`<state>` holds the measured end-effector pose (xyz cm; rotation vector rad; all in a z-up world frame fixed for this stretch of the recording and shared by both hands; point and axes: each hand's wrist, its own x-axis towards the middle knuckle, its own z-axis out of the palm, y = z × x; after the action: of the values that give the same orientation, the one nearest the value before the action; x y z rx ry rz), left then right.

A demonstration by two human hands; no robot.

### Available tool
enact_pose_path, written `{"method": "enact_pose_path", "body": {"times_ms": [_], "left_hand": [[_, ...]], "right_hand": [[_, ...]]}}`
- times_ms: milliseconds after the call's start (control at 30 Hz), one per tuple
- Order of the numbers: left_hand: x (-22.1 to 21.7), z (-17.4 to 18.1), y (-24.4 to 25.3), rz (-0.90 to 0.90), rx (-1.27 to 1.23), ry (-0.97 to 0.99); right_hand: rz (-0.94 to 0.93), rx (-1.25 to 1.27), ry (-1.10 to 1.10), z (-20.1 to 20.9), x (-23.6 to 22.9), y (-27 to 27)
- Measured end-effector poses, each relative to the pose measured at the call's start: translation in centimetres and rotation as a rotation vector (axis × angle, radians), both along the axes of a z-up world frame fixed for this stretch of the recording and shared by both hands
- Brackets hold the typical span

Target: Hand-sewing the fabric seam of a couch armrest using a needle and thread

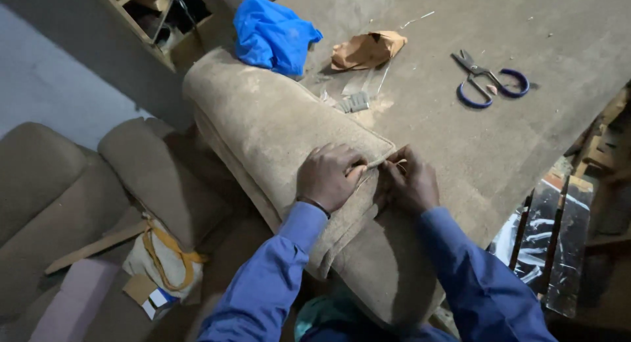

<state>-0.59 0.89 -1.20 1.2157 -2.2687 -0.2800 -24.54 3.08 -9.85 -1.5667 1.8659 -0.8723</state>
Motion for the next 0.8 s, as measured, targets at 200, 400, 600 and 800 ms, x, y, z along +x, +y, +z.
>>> {"method": "enact_pose_path", "body": {"times_ms": [200,400,600,800], "left_hand": [[-0.1,0.3,0.0,0.011,0.036,-0.017],[0.0,0.3,-0.1,0.010,0.068,-0.056],[-0.3,0.5,0.3,0.038,0.066,-0.113],[-0.2,4.1,5.6,0.112,-0.016,-0.242]], "right_hand": [[-0.005,-0.019,-0.031,-2.8,-1.2,-1.2],[0.098,-0.032,-0.022,-0.4,-0.9,-1.0],[0.285,-0.013,0.022,1.8,-1.4,-1.0],[0.105,0.223,0.335,10.5,1.0,2.7]]}}
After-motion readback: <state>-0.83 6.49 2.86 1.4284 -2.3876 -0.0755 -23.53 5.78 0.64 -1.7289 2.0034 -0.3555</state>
